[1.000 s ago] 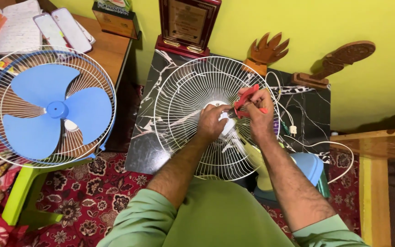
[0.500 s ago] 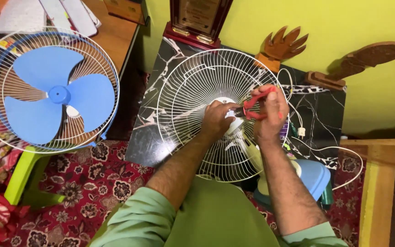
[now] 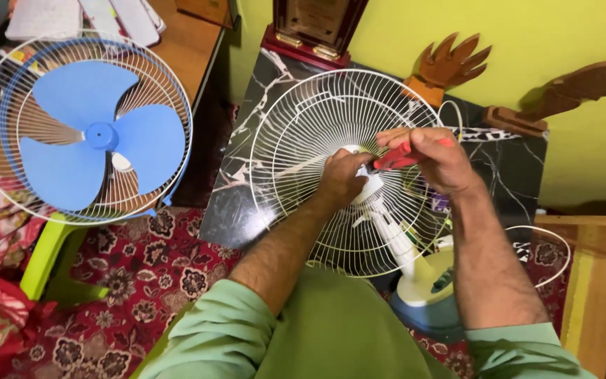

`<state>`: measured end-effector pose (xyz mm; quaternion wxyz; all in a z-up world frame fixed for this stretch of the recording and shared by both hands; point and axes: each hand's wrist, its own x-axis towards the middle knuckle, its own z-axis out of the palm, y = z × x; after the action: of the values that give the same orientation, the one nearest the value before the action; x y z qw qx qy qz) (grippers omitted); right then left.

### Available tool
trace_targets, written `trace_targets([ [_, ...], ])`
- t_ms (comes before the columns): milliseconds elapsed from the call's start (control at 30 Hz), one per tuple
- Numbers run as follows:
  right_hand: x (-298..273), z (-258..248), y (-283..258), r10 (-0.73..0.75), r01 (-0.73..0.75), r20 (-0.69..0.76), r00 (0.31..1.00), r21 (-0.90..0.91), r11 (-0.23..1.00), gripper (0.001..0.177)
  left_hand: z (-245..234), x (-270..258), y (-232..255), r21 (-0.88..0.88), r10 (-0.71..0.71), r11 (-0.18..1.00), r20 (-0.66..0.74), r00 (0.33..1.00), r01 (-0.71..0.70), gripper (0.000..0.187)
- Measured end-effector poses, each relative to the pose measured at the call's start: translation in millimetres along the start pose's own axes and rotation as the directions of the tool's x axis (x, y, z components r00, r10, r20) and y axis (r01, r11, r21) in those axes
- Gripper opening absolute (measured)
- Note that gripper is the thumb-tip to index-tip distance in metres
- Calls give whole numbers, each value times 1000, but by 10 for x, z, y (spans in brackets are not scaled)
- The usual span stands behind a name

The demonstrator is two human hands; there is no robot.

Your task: The person unplugs a blue table fan and uses a screwdriver and pliers to remove the front grille, fan blades, and rear grille. The components are placed on the table as they are removed.

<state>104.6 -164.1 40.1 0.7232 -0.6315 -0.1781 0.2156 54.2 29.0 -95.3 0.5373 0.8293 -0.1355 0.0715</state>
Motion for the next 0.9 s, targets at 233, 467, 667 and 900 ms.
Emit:
trace_targets([
  [233,-134,-37,183,-104,357,-644,758,275,893,64,-51,109,206,173,-106,981,111,988,86,29],
  [467,-599,-420,2,-56,555,-773,632,402,728,64,-190,301,422,420,-126,907,334,934,-28,25],
  [667,-821,-589,96,7,623,-952,306,206,755,60,-49,389,560,694,-116,634,522,845,-342,15],
  [900,-540,-404,292,80,146,-931,357,140,979,49,-98,339,750,745,-147,266,658,738,-611,44],
])
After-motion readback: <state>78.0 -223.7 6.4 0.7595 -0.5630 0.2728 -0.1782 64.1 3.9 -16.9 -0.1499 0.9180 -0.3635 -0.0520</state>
